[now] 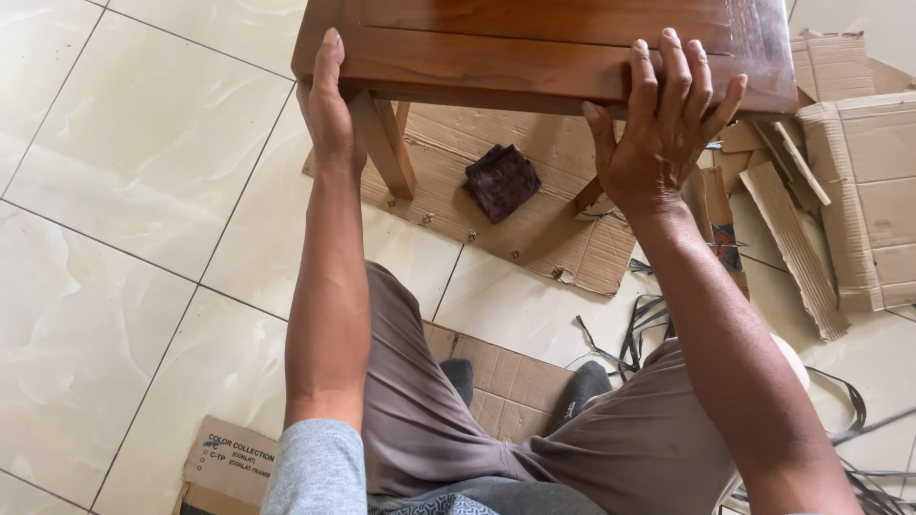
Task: The recorder is wrapping the legs of a wooden table with protective cardboard and securing them with plastic ties.
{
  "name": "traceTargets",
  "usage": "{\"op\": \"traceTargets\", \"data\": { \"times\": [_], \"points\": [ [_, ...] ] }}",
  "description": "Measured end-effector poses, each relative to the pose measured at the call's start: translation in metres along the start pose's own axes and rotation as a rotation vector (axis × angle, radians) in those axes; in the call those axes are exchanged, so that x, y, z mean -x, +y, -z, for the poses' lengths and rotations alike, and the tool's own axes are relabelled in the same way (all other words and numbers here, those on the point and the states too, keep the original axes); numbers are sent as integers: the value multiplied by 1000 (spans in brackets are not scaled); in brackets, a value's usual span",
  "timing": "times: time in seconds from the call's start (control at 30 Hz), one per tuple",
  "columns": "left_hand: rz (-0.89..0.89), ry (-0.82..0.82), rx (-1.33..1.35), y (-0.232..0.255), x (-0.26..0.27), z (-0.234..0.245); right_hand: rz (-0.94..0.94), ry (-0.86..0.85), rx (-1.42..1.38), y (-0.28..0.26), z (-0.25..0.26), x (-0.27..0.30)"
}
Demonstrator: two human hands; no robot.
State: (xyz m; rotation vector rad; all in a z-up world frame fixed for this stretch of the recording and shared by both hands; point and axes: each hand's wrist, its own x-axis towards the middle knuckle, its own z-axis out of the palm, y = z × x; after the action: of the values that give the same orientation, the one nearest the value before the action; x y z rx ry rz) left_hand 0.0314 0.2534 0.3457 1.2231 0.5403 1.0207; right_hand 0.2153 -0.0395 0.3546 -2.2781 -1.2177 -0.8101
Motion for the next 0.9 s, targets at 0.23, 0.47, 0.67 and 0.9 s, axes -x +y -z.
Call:
{"op": "traceTargets", "data": {
  "times": [0.23, 0.47, 0.67, 0.9],
  "points": [
    [2, 36, 134, -1, 1, -7, 13, 37, 45, -7, -13, -7],
    [10, 82, 196, -12, -13, -4, 57, 45, 35, -21, -21, -19],
    [4, 80, 194, -9, -33, -5, 65, -1, 23, -28, -26, -31],
    [-19, 30, 87, -12, -38, -6, 64, -4, 23, -24, -21, -43]
  ]
}}
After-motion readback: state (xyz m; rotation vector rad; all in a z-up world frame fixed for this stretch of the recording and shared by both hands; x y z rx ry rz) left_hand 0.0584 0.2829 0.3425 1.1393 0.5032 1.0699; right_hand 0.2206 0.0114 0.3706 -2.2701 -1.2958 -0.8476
